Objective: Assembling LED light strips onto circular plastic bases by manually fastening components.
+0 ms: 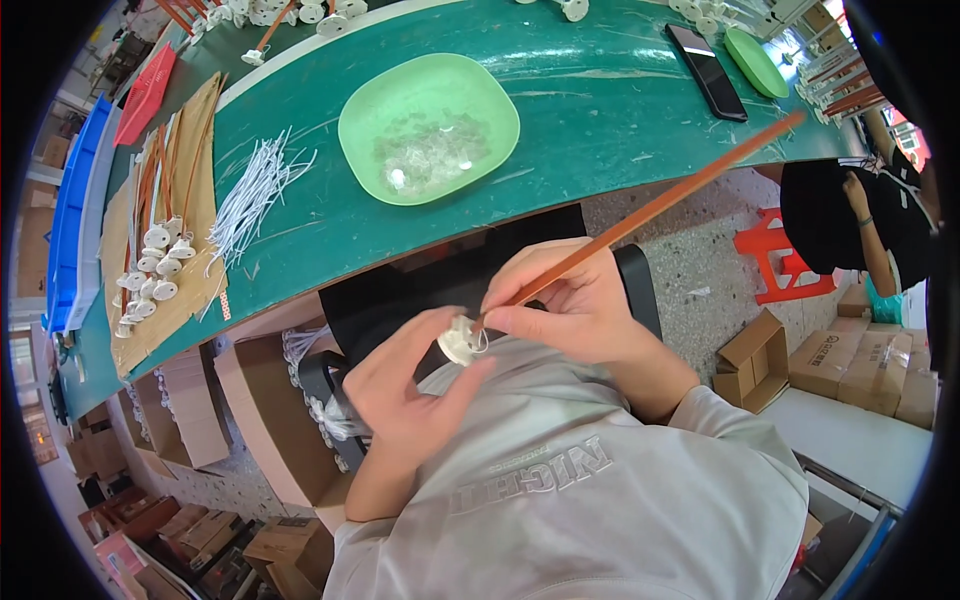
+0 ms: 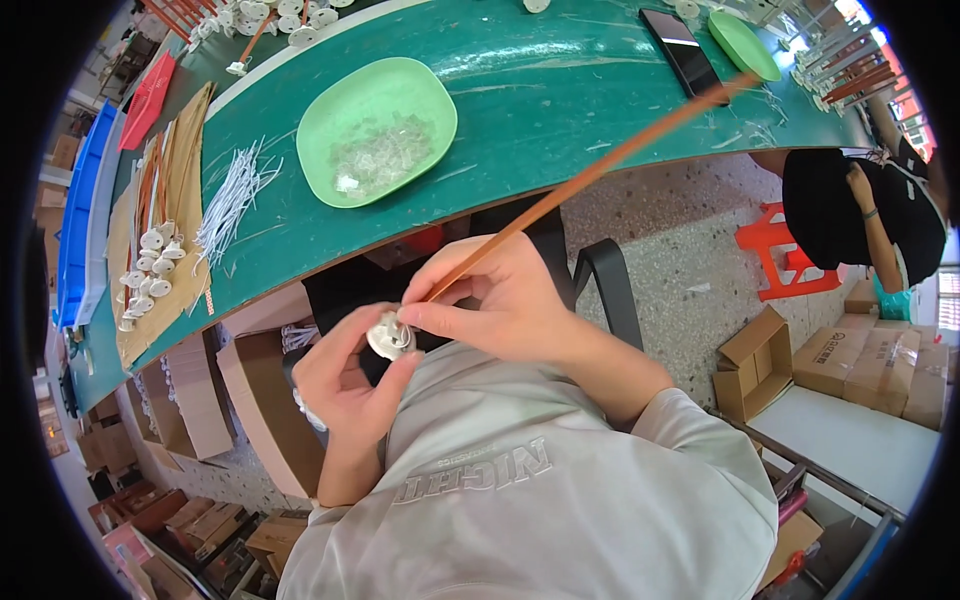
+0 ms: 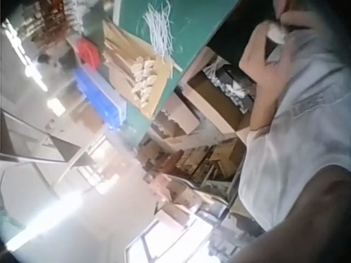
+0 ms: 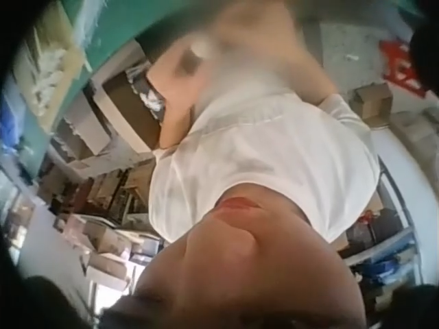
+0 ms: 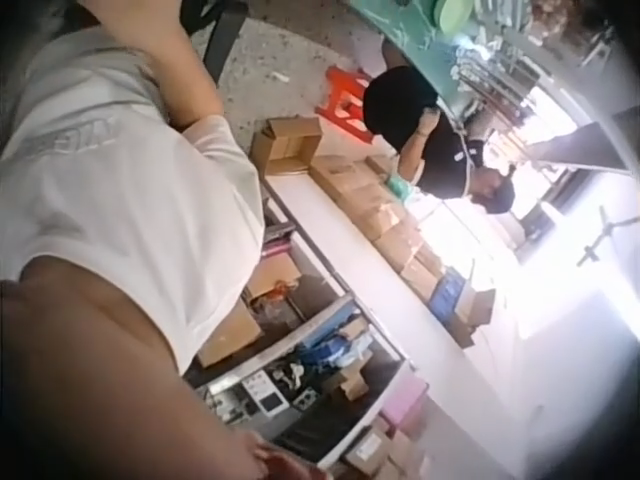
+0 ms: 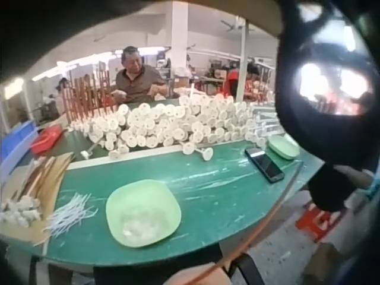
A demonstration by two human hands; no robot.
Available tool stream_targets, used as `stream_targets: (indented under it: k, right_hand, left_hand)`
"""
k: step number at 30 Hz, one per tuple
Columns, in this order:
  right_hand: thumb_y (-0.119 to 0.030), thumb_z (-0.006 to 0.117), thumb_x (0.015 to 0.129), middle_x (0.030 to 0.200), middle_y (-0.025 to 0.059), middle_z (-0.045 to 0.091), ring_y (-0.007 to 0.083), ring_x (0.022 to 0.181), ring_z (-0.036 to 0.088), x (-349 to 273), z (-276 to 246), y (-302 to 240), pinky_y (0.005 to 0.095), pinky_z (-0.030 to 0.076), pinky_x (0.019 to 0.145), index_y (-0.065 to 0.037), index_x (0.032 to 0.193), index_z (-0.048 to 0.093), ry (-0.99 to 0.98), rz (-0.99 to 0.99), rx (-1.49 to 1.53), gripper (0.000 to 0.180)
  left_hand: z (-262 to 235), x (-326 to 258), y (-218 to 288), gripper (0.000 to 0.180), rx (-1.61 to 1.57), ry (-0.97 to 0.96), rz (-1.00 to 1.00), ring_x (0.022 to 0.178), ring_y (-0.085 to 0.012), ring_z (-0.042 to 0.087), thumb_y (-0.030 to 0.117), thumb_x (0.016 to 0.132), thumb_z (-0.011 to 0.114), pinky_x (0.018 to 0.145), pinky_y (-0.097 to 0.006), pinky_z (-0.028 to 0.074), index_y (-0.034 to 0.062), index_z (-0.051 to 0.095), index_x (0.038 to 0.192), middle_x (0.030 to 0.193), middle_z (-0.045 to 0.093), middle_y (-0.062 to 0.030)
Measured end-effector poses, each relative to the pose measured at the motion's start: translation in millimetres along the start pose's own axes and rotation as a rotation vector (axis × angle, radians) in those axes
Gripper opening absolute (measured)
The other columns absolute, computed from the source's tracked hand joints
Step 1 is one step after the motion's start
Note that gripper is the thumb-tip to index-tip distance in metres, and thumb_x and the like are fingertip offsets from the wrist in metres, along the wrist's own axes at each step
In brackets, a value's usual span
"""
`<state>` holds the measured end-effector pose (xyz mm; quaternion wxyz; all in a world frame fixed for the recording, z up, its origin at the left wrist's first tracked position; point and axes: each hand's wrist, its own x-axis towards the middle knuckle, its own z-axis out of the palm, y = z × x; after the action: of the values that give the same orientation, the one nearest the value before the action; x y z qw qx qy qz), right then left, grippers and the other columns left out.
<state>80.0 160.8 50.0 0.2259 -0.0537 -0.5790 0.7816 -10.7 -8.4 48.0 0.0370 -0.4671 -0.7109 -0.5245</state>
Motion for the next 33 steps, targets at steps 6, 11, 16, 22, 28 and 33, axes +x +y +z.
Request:
stream_targets:
  k: [6, 11, 16, 22, 28, 33]
  right_hand:
    - [-0.005, 0.080, 0.073, 0.058, 0.0061, 0.062, 0.0124, 0.048, 0.059, 34.4, 2.4, -21.6, 0.0232, 0.043, 0.047, -0.001, 0.068, 0.069, -0.359, -0.056, -0.577, 0.013]
    - [-0.016, 0.071, 0.083, 0.067, 0.0092, 0.066, 0.0174, 0.056, 0.062, 93.9, -0.4, -32.6, 0.0276, 0.047, 0.053, -0.002, 0.081, 0.070, -0.378, -0.259, -0.970, 0.014]
    - [-0.007, 0.067, 0.081, 0.076, 0.0132, 0.067, 0.0252, 0.066, 0.066, 156.6, -6.4, -45.2, 0.0300, 0.052, 0.061, 0.000, 0.089, 0.068, -0.377, -0.427, -1.178, 0.011]
    - [-0.001, 0.064, 0.075, 0.087, 0.0203, 0.068, 0.0361, 0.087, 0.066, 191.3, 2.8, -27.2, 0.0421, 0.054, 0.076, 0.000, 0.091, 0.068, -0.345, -0.021, -1.728, 0.017]
    - [0.003, 0.061, 0.073, 0.089, 0.0206, 0.068, 0.0368, 0.089, 0.066, 200.7, 13.8, -23.6, 0.0423, 0.054, 0.079, 0.000, 0.089, 0.068, -0.333, 0.047, -1.719, 0.018]
    - [0.004, 0.059, 0.072, 0.090, 0.0202, 0.069, 0.0362, 0.089, 0.066, 207.8, 10.7, -19.4, 0.0415, 0.054, 0.080, 0.000, 0.088, 0.069, -0.358, 0.108, -1.689, 0.019]
  left_hand:
    - [-2.2, -15.8, -38.9, 0.045, -1.248, -0.431, -0.529, 0.100, -0.0225, 0.066, -0.006, 0.074, 0.075, 0.091, -0.037, 0.051, -0.0104, 0.060, 0.117, 0.106, 0.068, -0.0178]
    - [-5.4, -22.4, -44.0, 0.044, -1.315, -0.231, -0.469, 0.093, -0.0335, 0.068, 0.017, 0.088, 0.069, 0.075, -0.045, 0.058, -0.0095, 0.055, 0.120, 0.107, 0.065, -0.0261]
    - [-19.8, -24.9, -54.1, 0.046, -1.290, -0.137, -0.449, 0.086, -0.0330, 0.068, 0.021, 0.087, 0.070, 0.073, -0.042, 0.058, -0.0096, 0.056, 0.118, 0.104, 0.064, -0.0294]
    - [-19.8, -25.7, -54.6, 0.041, -1.220, -0.009, -0.353, 0.089, -0.0337, 0.068, 0.014, 0.084, 0.071, 0.072, -0.043, 0.059, -0.0090, 0.058, 0.115, 0.106, 0.064, -0.0284]
    - [-17.4, -24.7, -63.3, 0.039, -1.188, -0.089, -0.316, 0.091, -0.0338, 0.068, 0.011, 0.084, 0.070, 0.075, -0.043, 0.060, -0.0087, 0.057, 0.115, 0.108, 0.064, -0.0280]
    - [-16.8, -21.6, -60.5, 0.039, -1.162, -0.113, -0.314, 0.092, -0.0339, 0.068, 0.012, 0.084, 0.070, 0.074, -0.043, 0.060, -0.0079, 0.057, 0.116, 0.109, 0.064, -0.0274]
